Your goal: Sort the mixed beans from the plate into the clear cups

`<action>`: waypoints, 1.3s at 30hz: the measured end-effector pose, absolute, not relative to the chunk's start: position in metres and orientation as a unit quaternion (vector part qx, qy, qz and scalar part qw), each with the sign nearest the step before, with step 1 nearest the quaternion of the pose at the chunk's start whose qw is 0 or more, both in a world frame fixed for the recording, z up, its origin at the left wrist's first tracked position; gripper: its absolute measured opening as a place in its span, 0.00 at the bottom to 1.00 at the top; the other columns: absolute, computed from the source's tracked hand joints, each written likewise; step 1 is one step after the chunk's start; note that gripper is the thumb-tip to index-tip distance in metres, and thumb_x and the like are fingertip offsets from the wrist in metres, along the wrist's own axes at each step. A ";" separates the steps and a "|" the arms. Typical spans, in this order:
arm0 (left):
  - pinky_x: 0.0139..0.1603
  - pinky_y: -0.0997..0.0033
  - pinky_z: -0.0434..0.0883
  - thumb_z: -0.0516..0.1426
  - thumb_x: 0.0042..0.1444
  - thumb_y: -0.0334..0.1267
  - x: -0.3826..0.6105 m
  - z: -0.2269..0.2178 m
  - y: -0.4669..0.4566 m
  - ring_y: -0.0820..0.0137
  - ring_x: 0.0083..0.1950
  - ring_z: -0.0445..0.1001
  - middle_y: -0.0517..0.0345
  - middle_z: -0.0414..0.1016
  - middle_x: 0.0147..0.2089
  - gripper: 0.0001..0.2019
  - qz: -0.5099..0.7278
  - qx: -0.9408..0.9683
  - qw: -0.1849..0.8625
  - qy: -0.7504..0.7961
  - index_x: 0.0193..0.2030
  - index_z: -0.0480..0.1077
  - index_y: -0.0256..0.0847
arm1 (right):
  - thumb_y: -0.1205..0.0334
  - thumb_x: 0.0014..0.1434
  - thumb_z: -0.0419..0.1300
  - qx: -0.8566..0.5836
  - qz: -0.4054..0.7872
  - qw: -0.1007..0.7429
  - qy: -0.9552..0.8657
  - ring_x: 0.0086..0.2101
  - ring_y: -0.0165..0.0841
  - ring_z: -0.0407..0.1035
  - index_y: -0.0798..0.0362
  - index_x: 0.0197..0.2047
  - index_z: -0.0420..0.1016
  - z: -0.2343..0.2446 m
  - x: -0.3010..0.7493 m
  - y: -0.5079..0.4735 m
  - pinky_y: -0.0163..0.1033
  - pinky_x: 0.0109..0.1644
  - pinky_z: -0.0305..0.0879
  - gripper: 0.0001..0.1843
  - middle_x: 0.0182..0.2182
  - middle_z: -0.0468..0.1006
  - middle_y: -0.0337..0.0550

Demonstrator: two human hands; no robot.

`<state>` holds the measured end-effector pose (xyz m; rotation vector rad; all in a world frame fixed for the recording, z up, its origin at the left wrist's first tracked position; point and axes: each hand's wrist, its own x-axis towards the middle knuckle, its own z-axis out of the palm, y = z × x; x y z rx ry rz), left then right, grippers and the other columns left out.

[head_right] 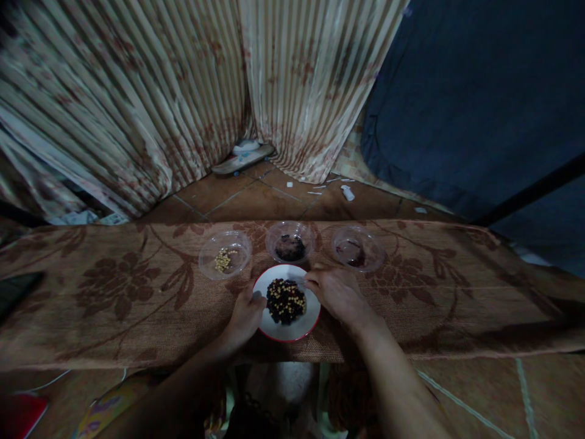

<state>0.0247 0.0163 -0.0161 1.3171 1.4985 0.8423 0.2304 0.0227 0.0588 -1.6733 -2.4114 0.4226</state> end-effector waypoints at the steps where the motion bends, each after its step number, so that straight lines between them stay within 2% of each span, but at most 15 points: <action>1: 0.42 0.70 0.68 0.49 0.45 0.26 0.025 -0.016 0.016 0.68 0.38 0.72 0.53 0.75 0.38 0.21 0.345 0.539 0.466 0.611 0.48 0.66 0.35 | 0.57 0.61 0.51 -0.562 0.142 0.088 -0.810 0.34 0.31 0.69 0.48 0.36 0.77 0.059 0.230 0.023 0.33 0.37 0.57 0.13 0.33 0.77 0.41; 10: 0.38 0.72 0.67 0.49 0.44 0.26 0.026 -0.014 0.017 0.70 0.35 0.71 0.55 0.75 0.34 0.20 0.336 0.534 0.472 0.616 0.46 0.65 0.34 | 0.57 0.61 0.50 -0.565 0.141 0.089 -0.808 0.33 0.30 0.69 0.49 0.37 0.77 0.058 0.229 0.022 0.33 0.36 0.56 0.15 0.32 0.76 0.40; 22: 0.37 0.72 0.68 0.48 0.44 0.26 0.025 -0.013 0.016 0.70 0.35 0.71 0.55 0.75 0.34 0.19 0.341 0.536 0.479 0.606 0.45 0.65 0.36 | 0.57 0.61 0.50 -0.565 0.136 0.082 -0.810 0.33 0.31 0.68 0.49 0.36 0.78 0.057 0.230 0.023 0.33 0.36 0.56 0.15 0.32 0.76 0.41; 32: 0.43 0.70 0.67 0.49 0.44 0.25 0.026 -0.013 0.017 0.68 0.38 0.72 0.52 0.75 0.38 0.21 0.345 0.532 0.473 0.612 0.47 0.66 0.35 | 0.57 0.62 0.50 -0.565 0.141 0.075 -0.809 0.33 0.30 0.69 0.49 0.36 0.78 0.060 0.229 0.023 0.33 0.37 0.57 0.15 0.32 0.76 0.41; 39: 0.40 0.71 0.68 0.49 0.44 0.26 0.026 -0.015 0.017 0.69 0.36 0.72 0.53 0.75 0.36 0.20 0.340 0.528 0.476 0.616 0.47 0.66 0.34 | 0.56 0.62 0.50 -0.570 0.149 0.090 -0.803 0.34 0.31 0.69 0.49 0.38 0.77 0.062 0.228 0.021 0.33 0.38 0.57 0.15 0.33 0.76 0.41</action>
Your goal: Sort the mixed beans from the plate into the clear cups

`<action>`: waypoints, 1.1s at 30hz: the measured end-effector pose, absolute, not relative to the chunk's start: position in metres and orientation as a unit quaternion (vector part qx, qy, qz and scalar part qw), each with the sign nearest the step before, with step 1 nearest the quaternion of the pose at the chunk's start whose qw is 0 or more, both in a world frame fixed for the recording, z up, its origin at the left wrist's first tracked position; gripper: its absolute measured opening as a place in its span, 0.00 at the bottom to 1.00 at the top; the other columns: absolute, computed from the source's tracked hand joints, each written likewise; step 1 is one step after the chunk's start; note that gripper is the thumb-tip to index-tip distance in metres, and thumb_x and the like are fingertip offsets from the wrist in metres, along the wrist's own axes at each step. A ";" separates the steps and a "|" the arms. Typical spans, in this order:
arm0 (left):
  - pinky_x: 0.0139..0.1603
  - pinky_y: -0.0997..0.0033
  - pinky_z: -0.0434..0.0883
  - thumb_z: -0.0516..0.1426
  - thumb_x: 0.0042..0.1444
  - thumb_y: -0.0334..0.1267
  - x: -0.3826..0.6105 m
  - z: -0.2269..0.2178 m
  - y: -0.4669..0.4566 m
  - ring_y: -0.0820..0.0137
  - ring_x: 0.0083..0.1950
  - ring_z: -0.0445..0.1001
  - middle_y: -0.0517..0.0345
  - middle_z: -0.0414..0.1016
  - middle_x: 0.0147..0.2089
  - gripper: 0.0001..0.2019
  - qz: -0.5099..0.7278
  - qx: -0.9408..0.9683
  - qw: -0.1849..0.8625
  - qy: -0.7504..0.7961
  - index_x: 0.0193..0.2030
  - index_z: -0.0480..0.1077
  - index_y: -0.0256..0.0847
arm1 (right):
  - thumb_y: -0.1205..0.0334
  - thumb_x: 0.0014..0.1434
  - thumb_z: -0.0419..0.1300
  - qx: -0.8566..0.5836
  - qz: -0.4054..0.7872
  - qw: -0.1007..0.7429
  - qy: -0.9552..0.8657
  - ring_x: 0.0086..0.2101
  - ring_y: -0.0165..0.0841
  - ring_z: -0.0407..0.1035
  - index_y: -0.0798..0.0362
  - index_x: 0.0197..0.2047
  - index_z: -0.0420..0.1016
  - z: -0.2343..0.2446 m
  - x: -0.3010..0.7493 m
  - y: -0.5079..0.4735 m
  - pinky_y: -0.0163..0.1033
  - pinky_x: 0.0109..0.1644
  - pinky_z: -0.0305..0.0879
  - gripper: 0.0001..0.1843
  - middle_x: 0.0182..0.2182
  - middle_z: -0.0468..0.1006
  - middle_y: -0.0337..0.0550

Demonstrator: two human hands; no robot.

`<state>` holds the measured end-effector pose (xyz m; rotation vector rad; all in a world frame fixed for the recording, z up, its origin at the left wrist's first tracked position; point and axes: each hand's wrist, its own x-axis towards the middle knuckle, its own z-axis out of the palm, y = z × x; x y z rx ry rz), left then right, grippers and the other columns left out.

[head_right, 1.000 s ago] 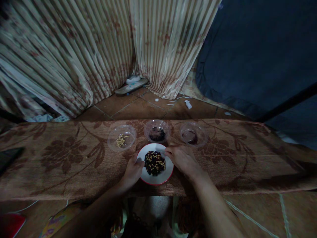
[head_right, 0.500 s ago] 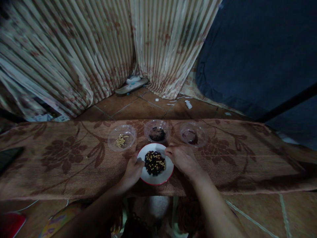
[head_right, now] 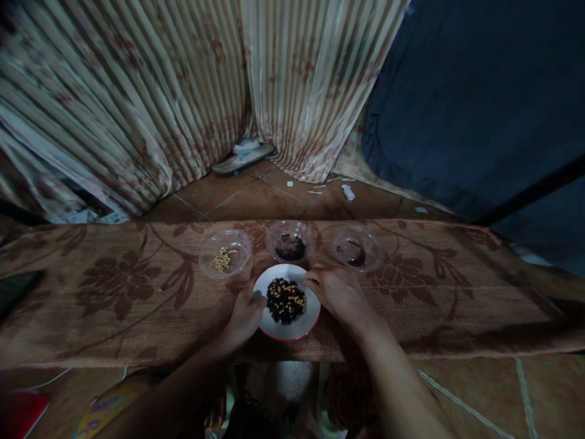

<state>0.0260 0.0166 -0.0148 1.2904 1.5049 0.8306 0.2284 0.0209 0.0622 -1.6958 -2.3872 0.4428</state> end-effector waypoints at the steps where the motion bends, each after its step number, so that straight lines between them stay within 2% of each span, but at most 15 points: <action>1: 0.39 0.71 0.68 0.49 0.44 0.26 0.026 -0.014 0.017 0.69 0.35 0.72 0.53 0.75 0.36 0.20 0.339 0.528 0.477 0.616 0.46 0.66 0.34 | 0.56 0.61 0.50 -0.570 0.151 0.088 -0.803 0.34 0.31 0.69 0.49 0.38 0.77 0.062 0.228 0.021 0.33 0.37 0.57 0.14 0.33 0.76 0.41; 5: 0.39 0.71 0.68 0.49 0.43 0.26 0.026 -0.012 0.016 0.69 0.35 0.72 0.54 0.75 0.36 0.20 0.344 0.531 0.474 0.612 0.45 0.67 0.35 | 0.56 0.61 0.51 -0.566 0.160 0.085 -0.804 0.35 0.31 0.69 0.48 0.35 0.77 0.061 0.226 0.020 0.33 0.38 0.57 0.14 0.33 0.76 0.40; 11: 0.41 0.70 0.68 0.49 0.44 0.27 0.026 -0.017 0.016 0.68 0.37 0.72 0.52 0.75 0.38 0.21 0.343 0.530 0.466 0.620 0.48 0.66 0.34 | 0.57 0.61 0.51 -0.573 0.149 0.079 -0.802 0.35 0.31 0.69 0.48 0.37 0.77 0.060 0.227 0.021 0.33 0.37 0.56 0.13 0.33 0.76 0.40; 27: 0.37 0.72 0.68 0.49 0.44 0.25 0.026 -0.011 0.017 0.69 0.34 0.72 0.54 0.75 0.34 0.19 0.334 0.527 0.479 0.618 0.44 0.67 0.35 | 0.57 0.61 0.51 -0.577 0.128 0.070 -0.803 0.34 0.30 0.69 0.48 0.36 0.77 0.061 0.228 0.021 0.33 0.37 0.56 0.14 0.32 0.76 0.40; 33: 0.40 0.71 0.68 0.49 0.45 0.26 0.025 -0.015 0.017 0.69 0.36 0.72 0.54 0.75 0.37 0.19 0.336 0.533 0.470 0.618 0.46 0.66 0.35 | 0.58 0.61 0.51 -0.571 0.140 0.069 -0.806 0.33 0.30 0.68 0.50 0.35 0.78 0.059 0.230 0.023 0.33 0.36 0.55 0.14 0.32 0.76 0.40</action>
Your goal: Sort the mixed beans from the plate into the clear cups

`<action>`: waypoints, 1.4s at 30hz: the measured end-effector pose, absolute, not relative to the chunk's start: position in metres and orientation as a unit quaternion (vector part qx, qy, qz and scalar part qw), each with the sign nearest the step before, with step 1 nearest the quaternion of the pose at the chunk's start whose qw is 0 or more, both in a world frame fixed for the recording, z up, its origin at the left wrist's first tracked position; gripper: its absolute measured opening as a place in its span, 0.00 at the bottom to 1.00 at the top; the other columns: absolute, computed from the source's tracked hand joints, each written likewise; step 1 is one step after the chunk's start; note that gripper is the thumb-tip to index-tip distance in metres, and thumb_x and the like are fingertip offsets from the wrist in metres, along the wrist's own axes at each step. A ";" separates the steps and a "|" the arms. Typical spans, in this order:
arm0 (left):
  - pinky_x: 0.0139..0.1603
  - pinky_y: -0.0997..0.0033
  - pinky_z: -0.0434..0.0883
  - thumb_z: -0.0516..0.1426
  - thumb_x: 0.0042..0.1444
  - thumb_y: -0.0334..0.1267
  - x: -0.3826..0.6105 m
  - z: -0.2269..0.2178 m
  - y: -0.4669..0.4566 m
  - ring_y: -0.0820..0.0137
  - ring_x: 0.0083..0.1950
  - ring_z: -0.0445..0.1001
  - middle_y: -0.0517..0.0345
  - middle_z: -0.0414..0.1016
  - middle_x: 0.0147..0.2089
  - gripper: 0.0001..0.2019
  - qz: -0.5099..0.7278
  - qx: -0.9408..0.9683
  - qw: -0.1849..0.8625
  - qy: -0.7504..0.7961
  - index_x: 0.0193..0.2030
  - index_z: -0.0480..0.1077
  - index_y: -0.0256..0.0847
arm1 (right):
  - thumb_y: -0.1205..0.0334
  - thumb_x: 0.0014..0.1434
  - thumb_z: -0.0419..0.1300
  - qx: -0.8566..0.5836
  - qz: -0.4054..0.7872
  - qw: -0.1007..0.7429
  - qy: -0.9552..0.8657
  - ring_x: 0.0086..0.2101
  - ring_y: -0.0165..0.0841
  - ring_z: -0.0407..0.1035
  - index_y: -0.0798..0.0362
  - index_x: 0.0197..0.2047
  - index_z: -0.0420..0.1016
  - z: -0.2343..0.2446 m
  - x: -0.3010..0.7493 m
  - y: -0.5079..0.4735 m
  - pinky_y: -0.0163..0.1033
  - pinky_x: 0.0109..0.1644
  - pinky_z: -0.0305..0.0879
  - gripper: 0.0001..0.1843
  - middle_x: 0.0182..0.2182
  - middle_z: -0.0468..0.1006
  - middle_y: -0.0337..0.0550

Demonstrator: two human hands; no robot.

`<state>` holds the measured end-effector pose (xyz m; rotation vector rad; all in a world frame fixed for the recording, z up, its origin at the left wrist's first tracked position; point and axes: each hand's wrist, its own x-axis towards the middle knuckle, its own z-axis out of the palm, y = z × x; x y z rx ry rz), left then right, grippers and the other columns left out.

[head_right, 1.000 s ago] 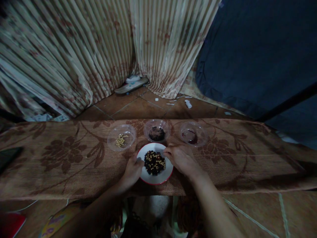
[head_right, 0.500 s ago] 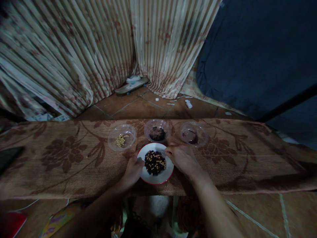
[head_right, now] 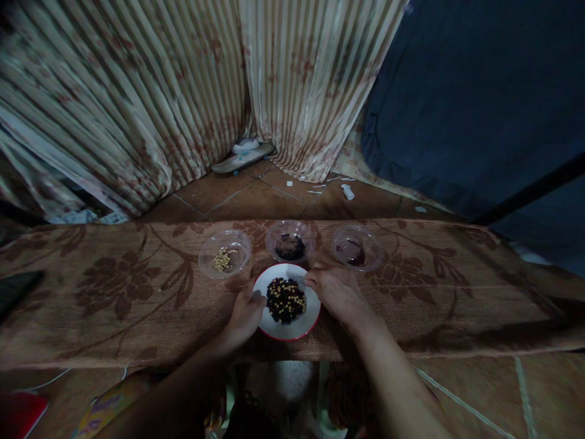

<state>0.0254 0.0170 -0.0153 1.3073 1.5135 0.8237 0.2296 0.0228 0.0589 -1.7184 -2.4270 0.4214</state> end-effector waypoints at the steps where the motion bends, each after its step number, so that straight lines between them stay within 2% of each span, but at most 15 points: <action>1: 0.40 0.71 0.68 0.49 0.45 0.26 0.025 -0.016 0.017 0.69 0.36 0.72 0.54 0.75 0.36 0.19 0.336 0.532 0.470 0.619 0.46 0.66 0.35 | 0.58 0.61 0.50 -0.569 0.143 0.070 -0.807 0.33 0.30 0.68 0.50 0.35 0.78 0.058 0.230 0.023 0.33 0.35 0.55 0.15 0.31 0.75 0.41; 7: 0.43 0.70 0.68 0.49 0.44 0.26 0.026 -0.014 0.016 0.68 0.39 0.72 0.53 0.75 0.38 0.18 0.348 0.530 0.469 0.615 0.44 0.67 0.35 | 0.56 0.62 0.48 -0.571 0.149 0.085 -0.803 0.32 0.30 0.68 0.51 0.34 0.77 0.061 0.227 0.022 0.33 0.36 0.56 0.17 0.31 0.75 0.41; 15: 0.40 0.70 0.69 0.49 0.44 0.26 0.025 -0.015 0.016 0.69 0.35 0.72 0.56 0.75 0.32 0.18 0.347 0.523 0.485 0.609 0.43 0.67 0.36 | 0.56 0.60 0.51 -0.578 0.148 0.113 -0.795 0.33 0.31 0.70 0.48 0.35 0.78 0.060 0.237 0.021 0.34 0.36 0.59 0.14 0.34 0.78 0.40; 19: 0.38 0.71 0.69 0.49 0.45 0.26 0.024 -0.017 0.015 0.70 0.34 0.72 0.55 0.75 0.34 0.17 0.348 0.531 0.480 0.606 0.44 0.67 0.35 | 0.56 0.58 0.53 -0.600 0.151 0.102 -0.779 0.33 0.32 0.71 0.45 0.36 0.78 0.063 0.250 0.015 0.34 0.35 0.60 0.12 0.35 0.79 0.38; 23: 0.40 0.69 0.68 0.49 0.44 0.26 0.025 -0.015 0.016 0.68 0.36 0.72 0.54 0.75 0.36 0.18 0.346 0.536 0.472 0.609 0.44 0.67 0.35 | 0.58 0.58 0.53 -0.600 0.169 0.079 -0.778 0.33 0.32 0.72 0.46 0.34 0.78 0.070 0.252 0.009 0.34 0.35 0.60 0.12 0.34 0.79 0.38; 26: 0.42 0.69 0.68 0.49 0.43 0.25 0.025 -0.013 0.017 0.68 0.38 0.72 0.53 0.76 0.37 0.19 0.350 0.534 0.469 0.610 0.45 0.67 0.35 | 0.57 0.58 0.53 -0.592 0.165 0.067 -0.786 0.33 0.33 0.71 0.47 0.35 0.78 0.071 0.249 0.009 0.34 0.35 0.60 0.12 0.33 0.79 0.39; 35: 0.39 0.70 0.68 0.49 0.44 0.26 0.025 -0.012 0.016 0.69 0.35 0.72 0.55 0.76 0.35 0.19 0.346 0.540 0.472 0.605 0.45 0.67 0.35 | 0.58 0.59 0.52 -0.586 0.147 0.050 -0.795 0.36 0.35 0.71 0.48 0.37 0.79 0.065 0.247 0.012 0.36 0.39 0.60 0.14 0.36 0.79 0.42; 42: 0.42 0.70 0.68 0.49 0.45 0.26 0.025 -0.017 0.016 0.69 0.37 0.72 0.54 0.75 0.38 0.19 0.342 0.539 0.461 0.616 0.45 0.67 0.36 | 0.58 0.59 0.52 -0.590 0.139 0.044 -0.794 0.35 0.34 0.71 0.47 0.37 0.79 0.063 0.246 0.013 0.36 0.37 0.60 0.14 0.34 0.79 0.41</action>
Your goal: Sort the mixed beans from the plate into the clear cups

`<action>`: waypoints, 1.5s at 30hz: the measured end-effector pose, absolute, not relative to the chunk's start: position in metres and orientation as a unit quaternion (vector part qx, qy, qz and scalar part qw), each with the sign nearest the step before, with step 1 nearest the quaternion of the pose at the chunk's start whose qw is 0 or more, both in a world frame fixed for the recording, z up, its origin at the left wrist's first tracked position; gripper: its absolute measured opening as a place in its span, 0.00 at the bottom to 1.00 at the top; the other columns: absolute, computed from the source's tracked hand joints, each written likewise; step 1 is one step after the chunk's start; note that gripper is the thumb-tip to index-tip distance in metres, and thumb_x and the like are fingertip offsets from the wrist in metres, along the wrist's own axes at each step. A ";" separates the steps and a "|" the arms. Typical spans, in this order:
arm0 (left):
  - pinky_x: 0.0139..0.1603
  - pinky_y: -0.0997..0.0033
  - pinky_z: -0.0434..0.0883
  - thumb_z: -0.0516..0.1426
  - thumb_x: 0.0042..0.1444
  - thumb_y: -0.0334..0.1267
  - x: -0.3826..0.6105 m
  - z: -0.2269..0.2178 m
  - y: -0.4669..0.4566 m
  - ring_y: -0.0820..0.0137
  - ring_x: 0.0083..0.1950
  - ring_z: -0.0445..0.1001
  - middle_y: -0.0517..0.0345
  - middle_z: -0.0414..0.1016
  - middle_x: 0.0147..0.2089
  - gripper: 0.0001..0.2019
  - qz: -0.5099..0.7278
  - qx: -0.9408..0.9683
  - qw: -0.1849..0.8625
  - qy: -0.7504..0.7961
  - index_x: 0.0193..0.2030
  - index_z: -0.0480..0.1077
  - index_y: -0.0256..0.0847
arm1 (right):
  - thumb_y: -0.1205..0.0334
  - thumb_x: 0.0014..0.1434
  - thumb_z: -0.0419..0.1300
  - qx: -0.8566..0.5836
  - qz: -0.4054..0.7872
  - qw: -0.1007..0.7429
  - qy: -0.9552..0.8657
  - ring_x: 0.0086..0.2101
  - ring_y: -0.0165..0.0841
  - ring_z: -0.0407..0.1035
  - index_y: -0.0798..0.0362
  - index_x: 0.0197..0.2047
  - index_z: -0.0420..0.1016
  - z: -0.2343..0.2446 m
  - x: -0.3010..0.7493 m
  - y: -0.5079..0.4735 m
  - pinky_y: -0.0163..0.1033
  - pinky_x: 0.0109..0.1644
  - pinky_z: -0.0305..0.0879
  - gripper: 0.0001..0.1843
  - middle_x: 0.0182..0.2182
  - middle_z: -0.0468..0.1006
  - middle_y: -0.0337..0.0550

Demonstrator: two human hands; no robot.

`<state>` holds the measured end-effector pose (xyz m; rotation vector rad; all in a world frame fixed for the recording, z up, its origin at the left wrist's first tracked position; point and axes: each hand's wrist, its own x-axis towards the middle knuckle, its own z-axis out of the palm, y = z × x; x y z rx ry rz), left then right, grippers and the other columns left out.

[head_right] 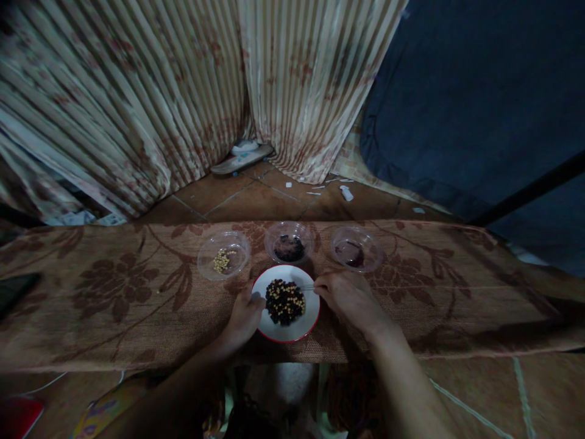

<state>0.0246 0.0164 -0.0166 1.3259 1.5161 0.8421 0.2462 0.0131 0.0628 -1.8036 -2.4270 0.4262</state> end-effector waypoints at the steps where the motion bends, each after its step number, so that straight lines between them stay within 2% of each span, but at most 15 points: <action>1: 0.42 0.70 0.68 0.49 0.44 0.26 0.025 -0.017 0.016 0.69 0.38 0.72 0.54 0.75 0.38 0.19 0.343 0.538 0.461 0.617 0.46 0.67 0.36 | 0.58 0.59 0.52 -0.591 0.138 0.046 -0.794 0.35 0.34 0.71 0.47 0.37 0.79 0.063 0.246 0.013 0.36 0.37 0.60 0.13 0.34 0.79 0.41; 7: 0.46 0.68 0.67 0.49 0.45 0.26 0.024 -0.018 0.016 0.67 0.41 0.72 0.51 0.75 0.40 0.21 0.347 0.535 0.468 0.612 0.48 0.66 0.35 | 0.57 0.59 0.53 -0.584 0.161 0.101 -0.789 0.34 0.32 0.72 0.47 0.36 0.79 0.064 0.248 0.012 0.35 0.36 0.61 0.13 0.33 0.79 0.39; 11: 0.42 0.70 0.69 0.49 0.44 0.26 0.025 -0.019 0.017 0.68 0.38 0.73 0.53 0.76 0.38 0.21 0.352 0.524 0.482 0.608 0.47 0.67 0.34 | 0.57 0.59 0.53 -0.583 0.179 0.195 -0.768 0.34 0.32 0.72 0.48 0.36 0.78 0.064 0.247 0.018 0.34 0.37 0.63 0.13 0.35 0.79 0.39; 15: 0.39 0.72 0.69 0.49 0.45 0.26 0.026 -0.016 0.017 0.70 0.34 0.72 0.55 0.75 0.34 0.22 0.343 0.510 0.484 0.623 0.49 0.66 0.32 | 0.56 0.58 0.54 -0.612 0.122 0.278 -0.730 0.35 0.34 0.72 0.50 0.37 0.78 0.058 0.242 0.034 0.37 0.40 0.65 0.12 0.36 0.79 0.41; 20: 0.41 0.70 0.69 0.50 0.45 0.27 0.026 -0.010 0.016 0.68 0.37 0.72 0.52 0.75 0.36 0.21 0.333 0.512 0.476 0.633 0.49 0.66 0.31 | 0.57 0.57 0.55 -0.646 0.061 0.302 -0.699 0.35 0.36 0.72 0.50 0.35 0.78 0.051 0.236 0.050 0.40 0.42 0.65 0.11 0.36 0.79 0.43; 25: 0.42 0.70 0.69 0.49 0.44 0.25 0.026 -0.009 0.016 0.68 0.37 0.73 0.53 0.76 0.37 0.21 0.340 0.514 0.487 0.618 0.48 0.66 0.34 | 0.56 0.56 0.55 -0.645 0.086 0.336 -0.681 0.36 0.36 0.72 0.50 0.39 0.77 0.050 0.239 0.043 0.40 0.41 0.66 0.13 0.37 0.79 0.43; 28: 0.41 0.71 0.69 0.48 0.44 0.25 0.026 -0.010 0.016 0.70 0.37 0.73 0.54 0.76 0.37 0.20 0.345 0.525 0.484 0.610 0.46 0.66 0.35 | 0.56 0.57 0.55 -0.617 0.140 0.326 -0.702 0.38 0.36 0.72 0.49 0.40 0.77 0.050 0.239 0.034 0.39 0.42 0.66 0.13 0.39 0.79 0.42; 33: 0.40 0.71 0.68 0.48 0.45 0.25 0.026 -0.009 0.016 0.70 0.35 0.72 0.54 0.76 0.36 0.20 0.332 0.533 0.473 0.618 0.47 0.66 0.34 | 0.56 0.57 0.55 -0.555 0.228 0.229 -0.767 0.34 0.33 0.72 0.47 0.36 0.78 0.050 0.238 0.024 0.35 0.37 0.65 0.10 0.35 0.79 0.39; 40: 0.42 0.72 0.68 0.49 0.45 0.26 0.026 -0.008 0.016 0.69 0.38 0.72 0.53 0.76 0.39 0.22 0.339 0.534 0.460 0.624 0.49 0.65 0.34 | 0.56 0.56 0.56 -0.544 0.211 0.168 -0.794 0.33 0.33 0.72 0.47 0.35 0.78 0.044 0.244 0.023 0.35 0.38 0.63 0.10 0.34 0.79 0.40; 45: 0.39 0.72 0.68 0.49 0.45 0.26 0.026 -0.011 0.016 0.70 0.35 0.72 0.54 0.75 0.36 0.21 0.330 0.537 0.473 0.616 0.48 0.65 0.34 | 0.56 0.58 0.55 -0.540 0.221 0.152 -0.798 0.33 0.32 0.71 0.47 0.36 0.78 0.046 0.240 0.023 0.35 0.38 0.62 0.11 0.34 0.79 0.39</action>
